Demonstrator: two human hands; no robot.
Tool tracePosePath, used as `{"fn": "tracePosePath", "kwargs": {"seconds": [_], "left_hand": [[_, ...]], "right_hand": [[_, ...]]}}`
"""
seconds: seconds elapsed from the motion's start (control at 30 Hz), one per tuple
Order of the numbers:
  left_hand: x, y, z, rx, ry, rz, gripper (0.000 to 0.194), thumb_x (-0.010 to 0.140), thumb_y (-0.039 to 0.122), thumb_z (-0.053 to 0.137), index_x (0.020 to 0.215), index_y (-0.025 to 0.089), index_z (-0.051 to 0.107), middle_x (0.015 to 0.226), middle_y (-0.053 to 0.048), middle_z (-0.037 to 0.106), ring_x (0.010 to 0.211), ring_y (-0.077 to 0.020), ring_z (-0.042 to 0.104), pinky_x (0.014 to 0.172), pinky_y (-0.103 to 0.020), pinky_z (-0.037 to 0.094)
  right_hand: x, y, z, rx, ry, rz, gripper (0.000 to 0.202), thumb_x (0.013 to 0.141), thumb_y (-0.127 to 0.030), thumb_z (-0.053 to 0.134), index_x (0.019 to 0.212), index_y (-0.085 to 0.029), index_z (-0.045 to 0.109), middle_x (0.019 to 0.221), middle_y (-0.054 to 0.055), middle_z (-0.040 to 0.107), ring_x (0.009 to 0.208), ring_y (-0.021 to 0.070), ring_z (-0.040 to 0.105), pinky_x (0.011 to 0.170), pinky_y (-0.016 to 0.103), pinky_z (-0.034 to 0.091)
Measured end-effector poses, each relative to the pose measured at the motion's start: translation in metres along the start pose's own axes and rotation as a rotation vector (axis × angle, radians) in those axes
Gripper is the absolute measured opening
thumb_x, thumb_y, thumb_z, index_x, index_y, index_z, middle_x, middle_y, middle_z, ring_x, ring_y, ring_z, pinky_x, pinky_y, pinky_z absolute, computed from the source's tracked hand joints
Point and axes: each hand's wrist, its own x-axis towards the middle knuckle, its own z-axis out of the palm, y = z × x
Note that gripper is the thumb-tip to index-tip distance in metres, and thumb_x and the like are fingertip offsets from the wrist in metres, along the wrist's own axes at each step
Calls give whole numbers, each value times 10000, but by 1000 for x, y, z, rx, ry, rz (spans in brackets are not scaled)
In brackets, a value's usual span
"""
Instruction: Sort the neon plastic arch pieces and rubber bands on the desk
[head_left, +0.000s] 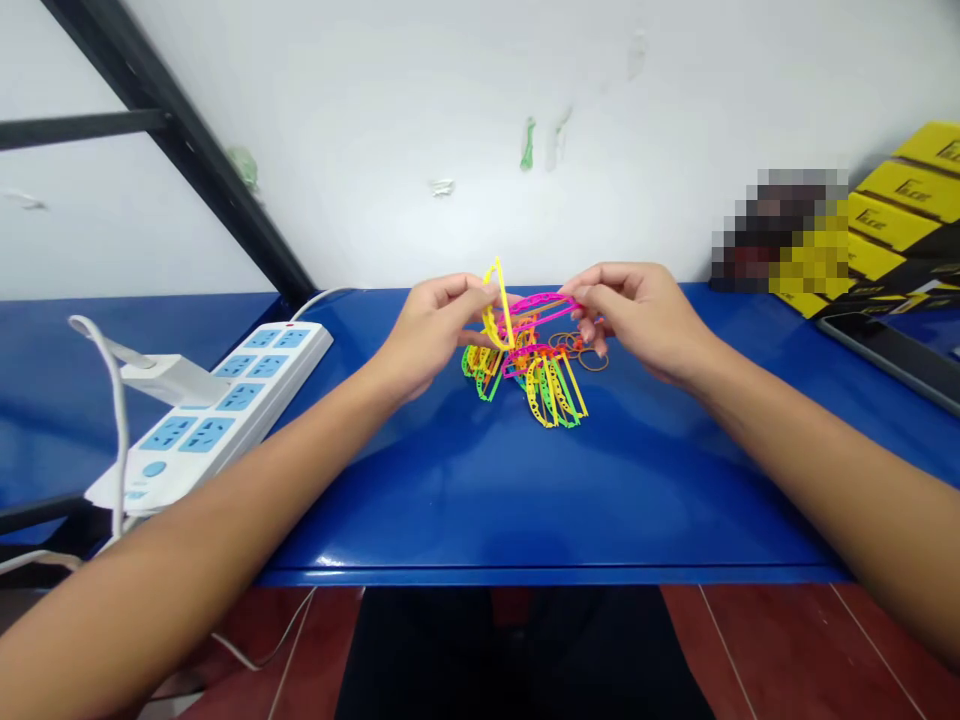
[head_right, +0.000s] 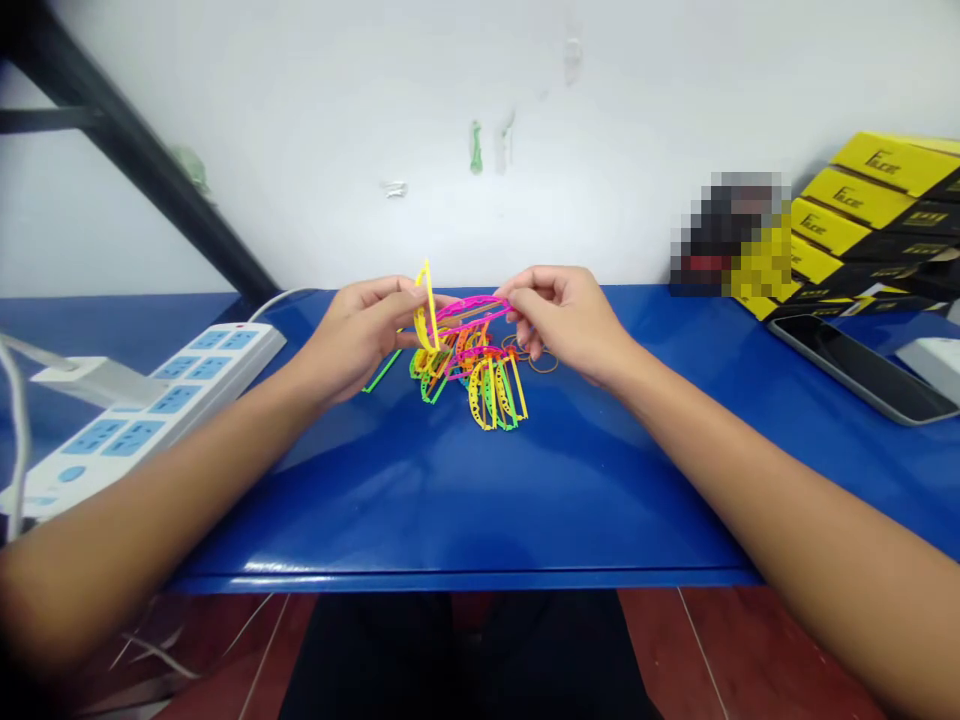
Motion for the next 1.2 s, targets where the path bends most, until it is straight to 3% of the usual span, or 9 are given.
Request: {"fn": "tracePosePath", "kwargs": {"seconds": [0.07, 0.2, 0.3, 0.47, 0.63, 0.73, 1.0, 1.1, 1.2], "left_hand": [[3, -2, -2, 25, 68, -3, 277, 919, 328, 803, 1109, 145, 718, 948, -77, 806, 720, -165, 760, 653, -274, 653], [4, -4, -6, 131, 96, 87, 558, 939, 344, 805, 1441, 221, 595, 814, 0, 752, 519, -129, 661, 512, -235, 555], [1, -5, -4, 215, 7, 123, 375, 956, 465, 802, 1204, 190, 740, 848, -34, 773, 527, -120, 647, 509, -234, 525], [-3, -6, 1, 213, -136, 73, 462, 937, 584, 811, 1057, 139, 834, 978, -91, 844, 770, -190, 756, 692, -272, 596], [-7, 1, 3, 285, -210, 55, 528, 962, 650, 748, 893, 132, 826, 714, -56, 771, 586, -147, 659, 553, -249, 501], [-9, 2, 3, 372, -227, 87, 445, 914, 586, 822, 890, 142, 824, 728, -60, 780, 577, -153, 668, 538, -253, 487], [-8, 2, -3, 754, -184, 445, 285, 982, 411, 753, 882, 164, 854, 818, -65, 783, 666, -134, 637, 604, -252, 465], [-8, 7, -6, 756, -222, 452, 280, 987, 389, 742, 847, 166, 838, 773, -53, 760, 649, -127, 621, 592, -244, 458], [-7, 14, -10, 637, -260, 332, 335, 969, 432, 767, 773, 162, 788, 674, -29, 702, 564, -113, 585, 520, -233, 428]], "right_hand": [[1, -1, 0, 17, 37, -15, 194, 939, -366, 835, 885, -195, 763, 599, -12, 624, 452, 110, 558, 395, 240, 461], [-2, -4, 2, 41, -13, -30, 235, 940, -419, 837, 911, -197, 767, 612, -17, 616, 469, 111, 556, 410, 245, 463], [-5, -3, 5, 20, -123, -42, 307, 934, -480, 855, 967, -188, 767, 610, -20, 640, 451, 110, 556, 419, 255, 451], [-7, -1, 5, -16, -237, -67, 397, 900, -539, 893, 1007, -178, 766, 646, -12, 668, 489, 111, 570, 442, 258, 451], [-7, -2, 6, -36, -249, -97, 431, 880, -576, 898, 994, -186, 754, 702, -1, 686, 529, 121, 587, 460, 269, 476], [-8, -2, 6, -90, -271, -139, 428, 916, -597, 850, 1021, -194, 754, 731, 10, 711, 541, 136, 598, 472, 283, 481], [-12, 6, 0, -770, -268, -632, 123, 1063, -268, 636, 1030, -196, 730, 1021, 91, 767, 835, 213, 680, 741, 329, 494], [-16, 3, 2, -973, -273, -712, 168, 1101, -238, 535, 1043, -195, 686, 1015, 95, 735, 833, 215, 658, 711, 316, 444], [-16, -3, -3, -1135, -233, -752, 191, 1097, -184, 474, 1056, -196, 660, 1029, 96, 727, 818, 211, 643, 680, 316, 412]]}}
